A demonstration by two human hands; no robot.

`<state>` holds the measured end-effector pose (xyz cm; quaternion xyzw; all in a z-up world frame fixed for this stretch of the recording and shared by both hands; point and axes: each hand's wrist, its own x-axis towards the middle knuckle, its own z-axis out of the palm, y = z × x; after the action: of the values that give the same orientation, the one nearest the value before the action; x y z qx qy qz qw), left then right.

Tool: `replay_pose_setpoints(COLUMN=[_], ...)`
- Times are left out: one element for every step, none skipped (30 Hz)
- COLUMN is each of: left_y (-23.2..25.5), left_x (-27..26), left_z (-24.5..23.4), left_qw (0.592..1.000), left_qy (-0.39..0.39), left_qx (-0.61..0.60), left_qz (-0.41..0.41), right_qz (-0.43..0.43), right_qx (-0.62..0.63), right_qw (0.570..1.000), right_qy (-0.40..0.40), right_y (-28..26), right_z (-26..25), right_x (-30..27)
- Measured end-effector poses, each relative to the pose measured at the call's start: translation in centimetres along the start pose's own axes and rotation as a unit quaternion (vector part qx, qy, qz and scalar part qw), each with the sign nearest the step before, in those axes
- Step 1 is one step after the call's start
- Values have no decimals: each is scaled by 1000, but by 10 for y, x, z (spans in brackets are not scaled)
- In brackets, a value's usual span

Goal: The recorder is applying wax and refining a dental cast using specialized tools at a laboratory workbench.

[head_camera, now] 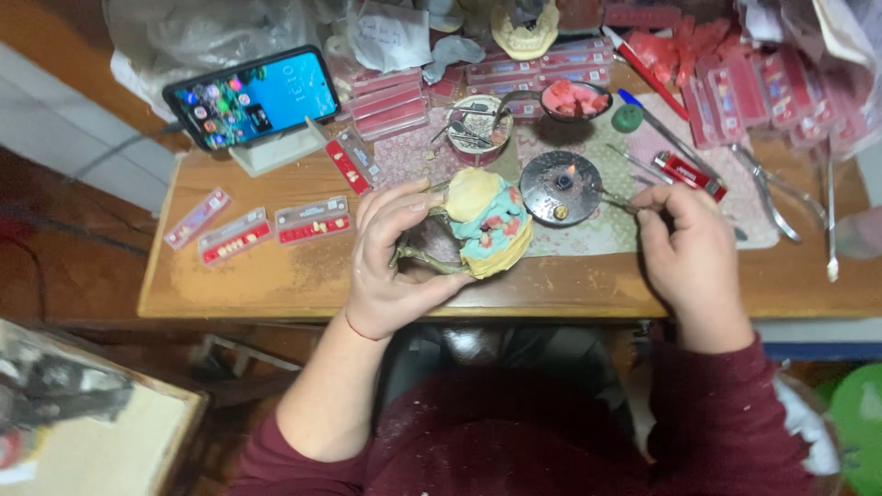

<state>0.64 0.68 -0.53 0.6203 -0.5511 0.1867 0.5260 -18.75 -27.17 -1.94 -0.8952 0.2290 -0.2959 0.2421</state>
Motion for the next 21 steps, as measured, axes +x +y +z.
replay_pose_setpoints(left_y=[0,0,-1,-1,0,-1,0,0,1,0,-1,-1,-1,-1,-2,-2,-2,-3,-1,0,2], left_x=[0,0,-1,-1,-1,0,-1,0,0,0,-1,-1,-2,-3,-4,-5,-6,-6,-7,-7,-6], left_z=[0,0,0,0,0,-3,-2,-2,-2,-3,-4,-2,-3,-3,-2,-2,-2,-3,-4,-5,-6], left_qw=[1000,1000,1000,1000,1000,999,1000,999,999,999,999,999,999,999,999,999,999,999,999,999,998], left_qy=[14,7,0,7,-2,-17,-16,-14,-11,-20,-22,-18,-22,-19,-17,-16,-19,-22,-21,-32,-44], left_qx=[3,-8,-19,-16,-21,-24,-21,-29,-37,-36,-40,-45,-47,-46,-45,-44,-43,-41,-38,-32,-27], left_qz=[-4,4,11,9,10,12,12,13,13,16,13,8,8,3,-2,-4,-8,-12,-13,-24,-35], right_qz=[-12,-5,2,-5,-10,-10,-12,-46,-79,-72,-84,-98,-94,-37,19,18,13,6,5,4,3], right_qx=[-5,-3,-2,-4,9,26,28,21,15,19,34,45,45,203,356,356,416,474,476,545,611], right_qw=[1000,1000,1000,1000,1000,1000,999,998,995,995,993,991,991,978,933,933,904,868,866,818,763], right_qy=[-6,-2,3,-1,4,11,10,33,56,60,72,80,82,17,-50,-52,-100,-149,-152,-181,-210], right_y=[-2,-4,-5,-5,-4,-5,-4,-4,-3,-8,-14,-17,-24,-29,-34,-40,-47,-54,-64,-74,-84], right_z=[0,0,0,-1,-1,1,0,1,1,4,6,5,14,22,30,37,44,52,54,56,57], right_x=[0,0,0,0,0,-2,-2,-4,-5,-9,-12,-14,-22,-28,-34,-35,-36,-37,-34,-32,-30])
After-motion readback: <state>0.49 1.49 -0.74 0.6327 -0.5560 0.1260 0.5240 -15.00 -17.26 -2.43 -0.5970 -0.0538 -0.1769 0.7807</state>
